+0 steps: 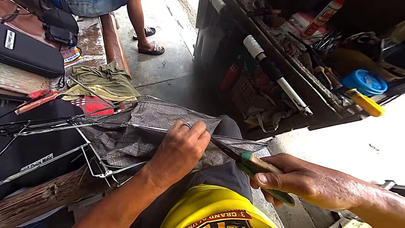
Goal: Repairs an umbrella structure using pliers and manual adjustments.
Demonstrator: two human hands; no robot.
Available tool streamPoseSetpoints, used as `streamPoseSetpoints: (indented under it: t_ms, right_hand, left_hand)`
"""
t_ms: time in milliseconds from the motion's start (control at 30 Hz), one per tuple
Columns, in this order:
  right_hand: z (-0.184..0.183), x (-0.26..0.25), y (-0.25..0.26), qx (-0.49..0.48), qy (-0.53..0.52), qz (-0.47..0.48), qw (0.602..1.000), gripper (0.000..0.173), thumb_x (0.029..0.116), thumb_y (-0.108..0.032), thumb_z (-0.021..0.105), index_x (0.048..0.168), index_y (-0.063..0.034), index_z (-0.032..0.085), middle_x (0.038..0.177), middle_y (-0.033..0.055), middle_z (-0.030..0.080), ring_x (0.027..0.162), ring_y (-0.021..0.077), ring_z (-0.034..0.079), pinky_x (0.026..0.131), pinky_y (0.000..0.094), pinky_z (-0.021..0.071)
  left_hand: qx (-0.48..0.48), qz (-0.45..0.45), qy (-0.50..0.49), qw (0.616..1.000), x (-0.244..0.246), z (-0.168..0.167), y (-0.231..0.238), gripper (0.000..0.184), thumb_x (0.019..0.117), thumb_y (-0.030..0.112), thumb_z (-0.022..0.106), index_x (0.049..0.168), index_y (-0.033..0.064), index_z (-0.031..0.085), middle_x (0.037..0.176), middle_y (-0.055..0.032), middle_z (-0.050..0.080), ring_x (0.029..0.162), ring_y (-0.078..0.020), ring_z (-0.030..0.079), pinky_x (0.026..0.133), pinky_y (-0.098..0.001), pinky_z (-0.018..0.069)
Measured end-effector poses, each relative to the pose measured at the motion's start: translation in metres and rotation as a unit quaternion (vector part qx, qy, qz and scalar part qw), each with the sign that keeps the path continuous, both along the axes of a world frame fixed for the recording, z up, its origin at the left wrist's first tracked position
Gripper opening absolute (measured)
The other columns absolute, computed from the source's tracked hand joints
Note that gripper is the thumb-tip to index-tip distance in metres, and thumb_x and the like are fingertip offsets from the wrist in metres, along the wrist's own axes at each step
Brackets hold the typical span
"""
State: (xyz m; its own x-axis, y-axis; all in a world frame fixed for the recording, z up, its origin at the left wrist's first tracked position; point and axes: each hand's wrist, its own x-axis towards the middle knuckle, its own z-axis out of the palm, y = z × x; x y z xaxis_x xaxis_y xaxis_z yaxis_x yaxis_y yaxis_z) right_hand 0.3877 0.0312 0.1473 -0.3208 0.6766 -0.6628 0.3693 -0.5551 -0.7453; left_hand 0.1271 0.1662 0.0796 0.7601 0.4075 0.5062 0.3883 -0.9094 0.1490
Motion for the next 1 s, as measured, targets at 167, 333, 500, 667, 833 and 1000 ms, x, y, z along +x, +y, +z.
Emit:
streamPoseSetpoints:
  t_ms: [167,333,500,667,833,1000]
  right_hand:
    - [-0.003,-0.001,0.0,-0.008,0.021,-0.009,1.0,0.043,0.0973,-0.058,0.059,0.1,-0.0165,0.069,0.087,0.0044,0.073,0.065,0.0148,0.07,0.055,0.028,0.0592]
    - [-0.003,-0.002,0.001,-0.029,0.029,-0.02,0.999,0.045,0.0967,-0.059,0.059,0.098,-0.0154,0.068,0.082,0.0055,0.071,0.061,0.0151,0.068,0.05,0.0279,0.0574]
    - [-0.006,-0.001,0.002,-0.036,0.034,-0.023,0.999,0.044,0.097,-0.058,0.059,0.101,-0.0147,0.069,0.087,0.0064,0.072,0.065,0.0168,0.07,0.054,0.0298,0.0599]
    - [-0.009,0.006,-0.001,-0.036,0.053,-0.035,0.997,0.044,0.0971,-0.054,0.062,0.111,-0.0135,0.07,0.103,0.0079,0.076,0.086,0.0218,0.076,0.072,0.0356,0.0649]
    - [-0.017,0.011,-0.009,-0.016,0.025,-0.043,0.999,0.045,0.0948,-0.056,0.064,0.11,-0.0141,0.071,0.103,0.0063,0.076,0.089,0.0215,0.076,0.075,0.0364,0.0648]
    - [-0.022,0.009,-0.01,0.008,0.0,-0.028,1.0,0.047,0.0936,-0.06,0.063,0.109,-0.0159,0.071,0.101,0.0032,0.077,0.086,0.0184,0.076,0.074,0.0343,0.0644]
  left_hand:
    - [-0.003,-0.012,0.007,1.0,0.0,-0.002,0.001,0.017,0.098,0.009,0.059,0.086,0.0047,0.07,0.08,-0.0089,0.06,0.064,-0.0239,0.056,0.059,-0.0378,0.0433]
    - [0.001,-0.018,0.012,1.0,0.0,-0.003,0.001,0.016,0.0975,0.008,0.059,0.087,0.0044,0.071,0.081,-0.0096,0.061,0.064,-0.0241,0.057,0.058,-0.0382,0.0445]
    - [-0.001,-0.015,0.012,1.0,0.0,-0.007,0.002,0.018,0.0985,0.008,0.057,0.087,0.0043,0.07,0.08,-0.0093,0.06,0.062,-0.0237,0.055,0.056,-0.0376,0.0425]
    - [-0.008,-0.011,0.007,1.0,-0.001,-0.007,0.005,0.018,0.0995,0.01,0.058,0.088,0.0042,0.071,0.08,-0.0089,0.059,0.065,-0.0239,0.057,0.059,-0.0378,0.0447]
    - [-0.007,-0.003,0.018,1.0,-0.003,-0.009,0.007,0.018,0.0988,0.011,0.058,0.087,0.005,0.071,0.079,-0.0091,0.059,0.064,-0.0243,0.056,0.058,-0.0384,0.0441]
    - [-0.008,-0.004,0.025,1.0,-0.002,-0.008,0.009,0.019,0.0991,0.012,0.058,0.088,0.0047,0.071,0.079,-0.0091,0.059,0.062,-0.0244,0.055,0.056,-0.0386,0.0432]
